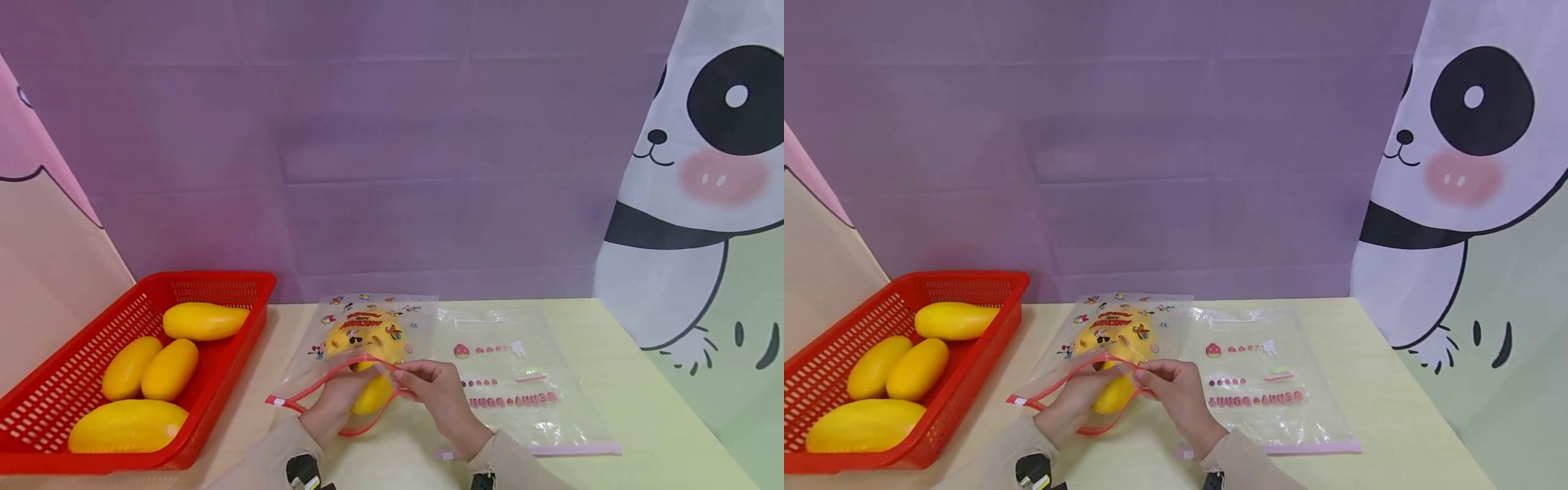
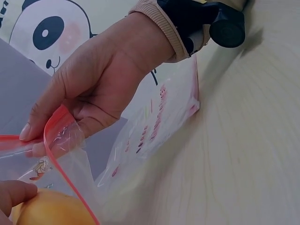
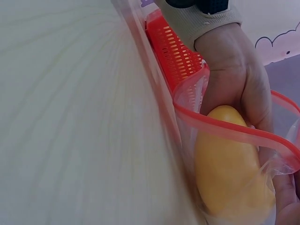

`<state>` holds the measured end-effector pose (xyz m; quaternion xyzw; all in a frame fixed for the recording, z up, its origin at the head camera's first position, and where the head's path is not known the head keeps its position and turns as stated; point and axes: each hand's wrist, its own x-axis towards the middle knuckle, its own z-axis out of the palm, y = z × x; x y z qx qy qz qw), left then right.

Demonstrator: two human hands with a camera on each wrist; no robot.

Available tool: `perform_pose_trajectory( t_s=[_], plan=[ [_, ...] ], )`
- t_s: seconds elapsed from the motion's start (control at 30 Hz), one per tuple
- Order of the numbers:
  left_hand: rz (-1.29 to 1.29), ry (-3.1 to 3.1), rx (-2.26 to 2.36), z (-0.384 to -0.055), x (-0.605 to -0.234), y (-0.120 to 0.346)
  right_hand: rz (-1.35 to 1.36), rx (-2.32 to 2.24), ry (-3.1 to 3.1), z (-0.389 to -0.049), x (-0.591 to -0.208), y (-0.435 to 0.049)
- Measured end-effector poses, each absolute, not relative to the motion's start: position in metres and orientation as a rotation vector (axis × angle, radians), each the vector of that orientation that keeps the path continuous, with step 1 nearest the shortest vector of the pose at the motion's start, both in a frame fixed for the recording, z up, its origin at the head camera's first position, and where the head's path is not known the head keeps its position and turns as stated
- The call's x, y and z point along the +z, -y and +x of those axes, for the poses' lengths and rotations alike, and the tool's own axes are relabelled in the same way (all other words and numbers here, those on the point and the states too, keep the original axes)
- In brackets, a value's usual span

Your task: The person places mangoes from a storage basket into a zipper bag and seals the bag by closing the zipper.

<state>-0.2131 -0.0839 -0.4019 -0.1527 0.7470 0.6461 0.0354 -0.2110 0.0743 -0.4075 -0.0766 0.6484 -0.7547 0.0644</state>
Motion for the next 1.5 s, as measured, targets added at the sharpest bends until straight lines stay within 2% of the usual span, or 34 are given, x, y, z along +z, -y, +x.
perform_pose_trajectory(
  t_s=[0.6, 1.0, 1.27, 1.5],
  plan=[
    [-0.635, -2.277, 1.913, -0.219, -0.406, 0.084, -0.226, -2.238, -2.014, -0.21, -0.408, -0.074],
    [-0.561, -2.287, 1.961, -0.215, -0.408, 0.086, -0.225, -2.26, -1.989, -0.212, -0.409, -0.075],
    [-0.531, -2.427, 1.717, -0.204, -0.404, 0.095, -0.238, -2.276, -1.968, -0.213, -0.408, -0.074],
    [-0.42, -2.467, 1.698, -0.194, -0.402, 0.096, -0.243, -2.281, -1.966, -0.213, -0.408, -0.075]
  ],
)
